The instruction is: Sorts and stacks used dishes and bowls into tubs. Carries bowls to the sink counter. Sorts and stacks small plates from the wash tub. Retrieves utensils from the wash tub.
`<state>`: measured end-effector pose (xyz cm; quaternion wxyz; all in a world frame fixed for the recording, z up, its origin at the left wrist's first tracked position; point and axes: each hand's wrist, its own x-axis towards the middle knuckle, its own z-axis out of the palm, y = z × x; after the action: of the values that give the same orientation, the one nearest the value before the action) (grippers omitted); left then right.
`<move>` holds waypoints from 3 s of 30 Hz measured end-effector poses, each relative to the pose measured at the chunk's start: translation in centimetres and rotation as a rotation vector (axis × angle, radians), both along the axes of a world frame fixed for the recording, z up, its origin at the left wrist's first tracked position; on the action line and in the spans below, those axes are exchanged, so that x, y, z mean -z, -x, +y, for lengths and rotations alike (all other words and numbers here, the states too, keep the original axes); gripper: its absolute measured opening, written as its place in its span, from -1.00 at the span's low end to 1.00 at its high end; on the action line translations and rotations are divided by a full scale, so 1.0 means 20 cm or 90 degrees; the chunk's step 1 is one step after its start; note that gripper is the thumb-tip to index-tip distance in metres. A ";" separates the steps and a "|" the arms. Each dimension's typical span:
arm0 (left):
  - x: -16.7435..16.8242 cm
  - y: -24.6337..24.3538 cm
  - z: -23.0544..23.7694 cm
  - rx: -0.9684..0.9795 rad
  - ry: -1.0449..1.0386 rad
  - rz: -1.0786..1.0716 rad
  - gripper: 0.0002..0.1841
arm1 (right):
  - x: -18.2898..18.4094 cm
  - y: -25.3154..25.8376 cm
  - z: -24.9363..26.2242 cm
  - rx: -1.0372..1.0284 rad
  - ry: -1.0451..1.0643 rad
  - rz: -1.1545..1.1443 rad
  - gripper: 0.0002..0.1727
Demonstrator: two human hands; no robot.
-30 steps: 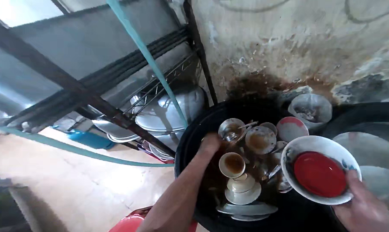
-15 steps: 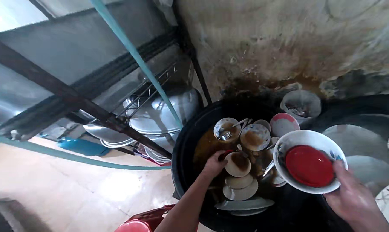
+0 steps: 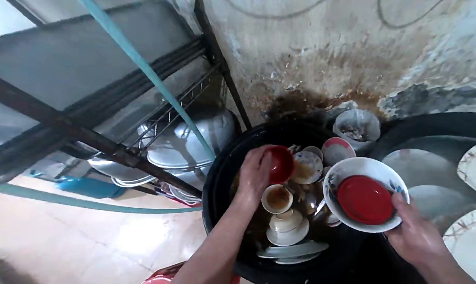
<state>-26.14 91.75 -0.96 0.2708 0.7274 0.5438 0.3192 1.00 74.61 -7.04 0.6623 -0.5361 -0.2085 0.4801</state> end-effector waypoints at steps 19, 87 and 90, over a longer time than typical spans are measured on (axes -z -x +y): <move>0.59 0.17 0.14 -0.054 0.341 0.350 -0.39 | 0.00 0.00 -0.01 -0.016 -0.036 -0.006 -0.53; -0.03 0.15 0.18 0.163 -0.229 0.483 -0.72 | 0.01 -0.02 0.01 -0.048 -0.003 -0.010 -0.55; -0.19 0.04 0.22 0.148 -0.241 0.473 -0.64 | -0.01 0.00 0.01 -0.040 0.010 -0.032 -0.56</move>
<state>-26.97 96.17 2.89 -0.0472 0.8862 0.4505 0.0969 1.09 74.72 -6.89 0.6373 -0.5463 -0.2383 0.4885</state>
